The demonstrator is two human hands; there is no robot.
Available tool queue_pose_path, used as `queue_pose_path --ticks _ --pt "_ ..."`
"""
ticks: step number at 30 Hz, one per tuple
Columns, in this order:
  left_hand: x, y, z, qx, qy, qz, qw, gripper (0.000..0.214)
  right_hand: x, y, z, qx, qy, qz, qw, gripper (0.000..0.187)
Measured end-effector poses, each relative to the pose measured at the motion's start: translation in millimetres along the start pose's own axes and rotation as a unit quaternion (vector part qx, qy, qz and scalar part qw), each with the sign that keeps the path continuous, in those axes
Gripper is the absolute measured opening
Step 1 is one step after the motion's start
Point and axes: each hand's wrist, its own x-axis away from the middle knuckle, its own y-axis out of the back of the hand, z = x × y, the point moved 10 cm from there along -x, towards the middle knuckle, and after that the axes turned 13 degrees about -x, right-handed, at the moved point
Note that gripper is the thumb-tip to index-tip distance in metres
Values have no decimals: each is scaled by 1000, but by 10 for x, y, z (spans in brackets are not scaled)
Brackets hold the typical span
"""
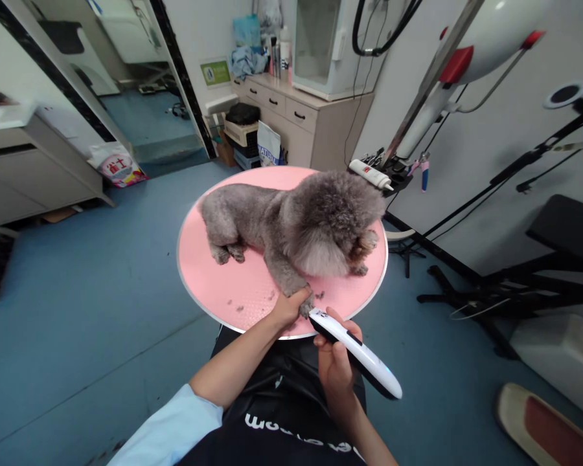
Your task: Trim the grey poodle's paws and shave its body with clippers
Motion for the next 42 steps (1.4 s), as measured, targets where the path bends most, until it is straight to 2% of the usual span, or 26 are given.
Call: queue_pose_path --ticks 9,13,18,21,24,26,29,35,38,42 --pt "-5 -59 59 4 6 43 999 33 -55 -45 19 -26 -9 19 999 28" --pt "21 -14 -13 -26 -16 23 999 31 -60 -106 2 -11 -10 23 1000 30" --pt "63 30 -90 -77 -21 -20 997 30 21 -150 -15 43 0 -7 999 32" --pt "59 -3 -121 -81 -29 -16 996 27 46 -106 94 52 45 -20 997 44" --pt "54 -40 -113 -88 -16 -2 996 25 29 -103 306 91 109 29 989 42" --pt "64 -44 -118 -88 -7 0 996 24 27 -160 399 142 124 93 978 36" --pt "84 -44 -134 -92 -2 4 996 24 69 -232 503 214 149 160 952 41" --pt "58 -21 -126 -111 -26 0 994 24 133 -356 581 305 226 222 898 54" --pt "40 -28 -112 -105 -34 1 994 24 156 -398 624 316 271 236 878 52" --pt "47 -43 -110 -95 -36 4 995 25 138 -419 551 333 259 268 866 54"
